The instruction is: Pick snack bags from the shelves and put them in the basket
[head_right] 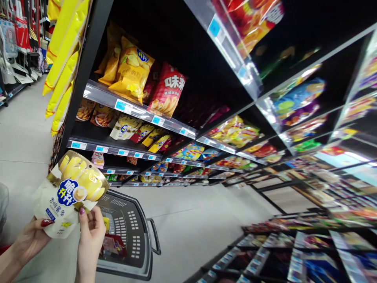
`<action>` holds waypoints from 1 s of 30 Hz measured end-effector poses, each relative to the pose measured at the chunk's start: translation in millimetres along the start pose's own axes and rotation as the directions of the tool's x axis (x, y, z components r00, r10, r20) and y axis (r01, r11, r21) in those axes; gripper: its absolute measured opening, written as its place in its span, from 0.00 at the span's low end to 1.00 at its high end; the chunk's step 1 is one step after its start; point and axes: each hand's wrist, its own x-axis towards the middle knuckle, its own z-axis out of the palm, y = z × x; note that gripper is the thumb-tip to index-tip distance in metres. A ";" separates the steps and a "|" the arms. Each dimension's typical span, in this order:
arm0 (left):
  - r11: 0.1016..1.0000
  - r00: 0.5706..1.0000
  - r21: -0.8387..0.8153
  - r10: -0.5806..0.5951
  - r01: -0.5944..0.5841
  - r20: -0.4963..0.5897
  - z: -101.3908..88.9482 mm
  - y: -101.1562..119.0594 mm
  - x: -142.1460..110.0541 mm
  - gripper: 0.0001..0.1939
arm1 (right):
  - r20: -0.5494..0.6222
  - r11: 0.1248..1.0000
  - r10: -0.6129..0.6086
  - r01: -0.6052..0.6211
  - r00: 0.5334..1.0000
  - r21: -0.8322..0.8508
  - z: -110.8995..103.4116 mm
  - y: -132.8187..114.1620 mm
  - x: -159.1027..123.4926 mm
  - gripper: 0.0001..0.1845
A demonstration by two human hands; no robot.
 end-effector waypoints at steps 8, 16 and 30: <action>0.998 0.999 -0.050 -0.046 0.047 0.026 -8.1 -7.0 4.2 0.40 | 0.013 0.999 0.019 -0.019 1.000 -0.030 -10.9 4.5 2.8 0.16; 0.998 0.997 -0.067 -0.015 0.020 0.077 -12.9 -10.4 5.5 0.38 | 0.027 0.999 0.016 -0.015 1.000 -0.042 -10.1 4.5 2.2 0.16; -0.596 0.097 0.368 0.437 -0.714 0.894 -16.9 14.3 1.8 0.25 | 0.166 0.958 -0.021 -0.028 0.986 0.284 -3.7 10.2 -11.5 0.41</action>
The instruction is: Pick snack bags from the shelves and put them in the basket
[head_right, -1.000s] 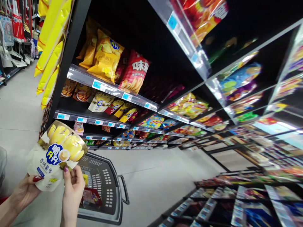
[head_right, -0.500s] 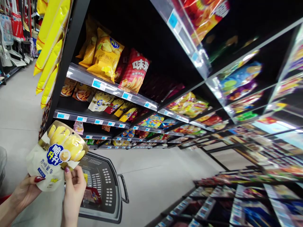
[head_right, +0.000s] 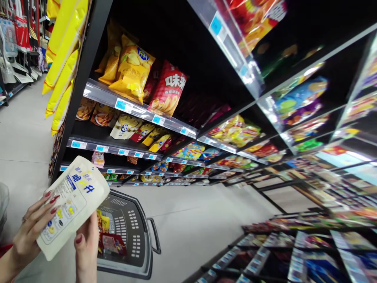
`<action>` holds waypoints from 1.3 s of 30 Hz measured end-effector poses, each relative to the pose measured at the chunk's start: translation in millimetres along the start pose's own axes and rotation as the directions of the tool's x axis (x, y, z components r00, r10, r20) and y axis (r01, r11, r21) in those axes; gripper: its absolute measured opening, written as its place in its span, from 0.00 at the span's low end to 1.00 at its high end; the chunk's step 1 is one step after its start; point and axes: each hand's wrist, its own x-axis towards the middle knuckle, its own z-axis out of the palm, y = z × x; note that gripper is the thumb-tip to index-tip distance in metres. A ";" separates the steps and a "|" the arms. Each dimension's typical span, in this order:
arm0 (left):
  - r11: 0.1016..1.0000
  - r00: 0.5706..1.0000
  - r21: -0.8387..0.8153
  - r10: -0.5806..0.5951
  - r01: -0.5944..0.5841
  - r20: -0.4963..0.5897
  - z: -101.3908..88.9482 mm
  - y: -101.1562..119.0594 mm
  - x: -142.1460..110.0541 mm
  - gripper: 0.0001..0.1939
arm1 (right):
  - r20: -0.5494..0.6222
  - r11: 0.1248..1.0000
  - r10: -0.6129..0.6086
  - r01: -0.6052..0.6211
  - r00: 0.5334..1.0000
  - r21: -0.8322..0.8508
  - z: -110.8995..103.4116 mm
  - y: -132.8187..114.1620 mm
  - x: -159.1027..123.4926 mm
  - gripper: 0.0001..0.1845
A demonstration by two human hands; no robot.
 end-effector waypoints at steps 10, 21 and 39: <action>0.965 0.983 0.196 0.162 -0.176 0.082 -2.4 10.6 9.3 0.13 | -0.209 0.988 0.087 -0.111 0.974 -0.106 -5.8 -2.1 -5.4 0.27; 0.955 0.976 0.206 0.202 -0.215 0.080 -3.3 6.4 7.3 0.13 | -0.204 0.989 0.059 -0.085 0.977 -0.124 -1.6 -5.6 -6.4 0.28; 0.943 0.955 -0.159 -0.284 0.294 0.081 -8.0 4.1 13.8 0.43 | -0.222 0.995 0.098 -0.097 0.970 0.015 -13.6 -14.0 14.3 0.19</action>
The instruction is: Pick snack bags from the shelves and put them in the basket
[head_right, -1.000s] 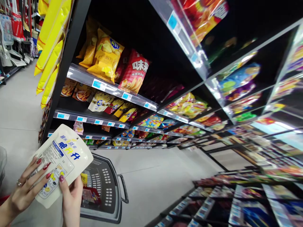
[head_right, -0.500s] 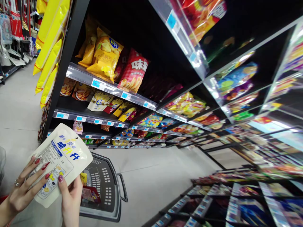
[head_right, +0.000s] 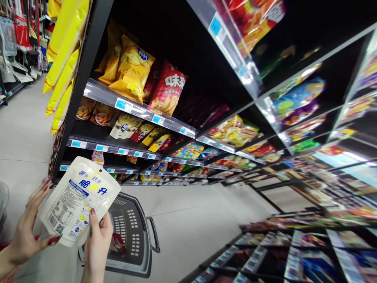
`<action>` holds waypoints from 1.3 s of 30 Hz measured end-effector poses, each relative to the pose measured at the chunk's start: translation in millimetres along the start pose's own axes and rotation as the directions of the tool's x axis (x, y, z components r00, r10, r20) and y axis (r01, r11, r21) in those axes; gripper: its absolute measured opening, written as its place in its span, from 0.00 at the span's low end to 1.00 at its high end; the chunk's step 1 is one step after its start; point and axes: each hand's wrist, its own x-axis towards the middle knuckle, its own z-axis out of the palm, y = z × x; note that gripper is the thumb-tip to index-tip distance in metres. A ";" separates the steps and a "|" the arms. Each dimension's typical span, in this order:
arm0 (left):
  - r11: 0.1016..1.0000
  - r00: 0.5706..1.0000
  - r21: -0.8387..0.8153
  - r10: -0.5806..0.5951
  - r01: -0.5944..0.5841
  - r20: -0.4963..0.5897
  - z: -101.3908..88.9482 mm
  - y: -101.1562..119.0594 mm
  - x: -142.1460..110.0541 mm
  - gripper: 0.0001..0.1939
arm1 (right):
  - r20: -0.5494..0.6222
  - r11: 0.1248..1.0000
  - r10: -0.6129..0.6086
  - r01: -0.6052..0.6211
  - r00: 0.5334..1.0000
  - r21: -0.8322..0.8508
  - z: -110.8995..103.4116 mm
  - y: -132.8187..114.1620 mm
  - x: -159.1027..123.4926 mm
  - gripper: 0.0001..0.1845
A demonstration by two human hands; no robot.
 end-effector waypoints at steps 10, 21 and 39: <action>0.082 0.504 -0.571 -0.582 0.817 0.638 8.6 -8.0 2.1 0.31 | 0.034 0.997 0.012 -0.009 0.999 -0.083 3.1 -0.8 -0.1 0.22; 0.044 0.446 -0.556 -0.653 0.830 0.613 2.0 11.9 19.7 0.24 | 0.032 0.998 0.013 -0.011 0.999 -0.054 3.8 0.2 0.9 0.20; 0.081 0.419 -0.501 -0.671 0.862 0.611 -1.4 13.6 24.0 0.20 | 0.134 0.920 -0.091 0.135 0.987 -0.367 -16.0 -24.0 21.1 0.21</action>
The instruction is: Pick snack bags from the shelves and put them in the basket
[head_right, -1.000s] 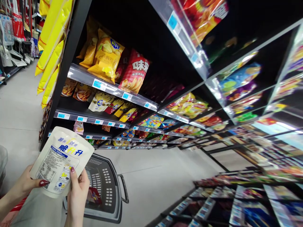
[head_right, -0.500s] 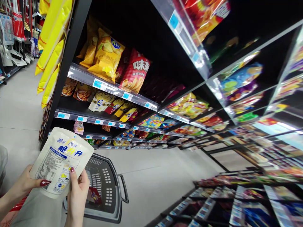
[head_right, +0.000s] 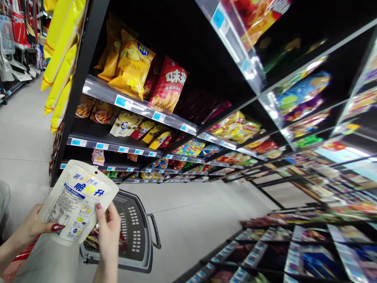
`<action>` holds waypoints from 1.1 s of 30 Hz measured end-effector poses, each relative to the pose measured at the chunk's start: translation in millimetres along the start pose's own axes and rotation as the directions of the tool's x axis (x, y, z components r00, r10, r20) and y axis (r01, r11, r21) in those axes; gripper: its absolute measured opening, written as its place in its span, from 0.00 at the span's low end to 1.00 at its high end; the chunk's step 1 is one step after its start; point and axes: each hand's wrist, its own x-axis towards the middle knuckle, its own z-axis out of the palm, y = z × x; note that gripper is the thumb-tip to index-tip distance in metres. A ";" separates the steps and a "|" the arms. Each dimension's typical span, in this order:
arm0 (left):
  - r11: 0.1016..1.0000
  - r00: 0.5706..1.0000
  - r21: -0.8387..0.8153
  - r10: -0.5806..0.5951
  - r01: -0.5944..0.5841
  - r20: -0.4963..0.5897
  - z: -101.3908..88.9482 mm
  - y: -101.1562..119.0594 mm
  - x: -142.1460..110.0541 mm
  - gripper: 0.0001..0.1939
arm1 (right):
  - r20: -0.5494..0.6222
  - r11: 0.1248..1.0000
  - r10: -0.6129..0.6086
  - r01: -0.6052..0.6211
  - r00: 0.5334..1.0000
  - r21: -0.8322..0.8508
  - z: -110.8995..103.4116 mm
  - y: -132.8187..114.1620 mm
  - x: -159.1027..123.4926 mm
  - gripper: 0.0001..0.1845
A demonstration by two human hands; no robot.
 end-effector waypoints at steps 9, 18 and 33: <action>0.934 0.988 0.358 -0.063 0.009 0.140 -28.7 -28.6 19.5 0.22 | 0.595 0.593 0.078 0.442 0.800 -0.673 -30.4 -85.8 65.8 0.04; 0.527 0.996 0.850 0.066 0.013 -0.056 -58.2 -25.6 41.3 0.34 | 0.383 -0.048 0.407 0.438 0.829 -0.898 -92.3 13.7 75.0 0.07; -0.351 0.916 0.907 -0.233 0.234 -0.326 -127.3 -48.6 54.7 0.37 | -0.104 -0.337 0.610 0.138 0.786 -0.931 -187.2 247.0 65.2 0.12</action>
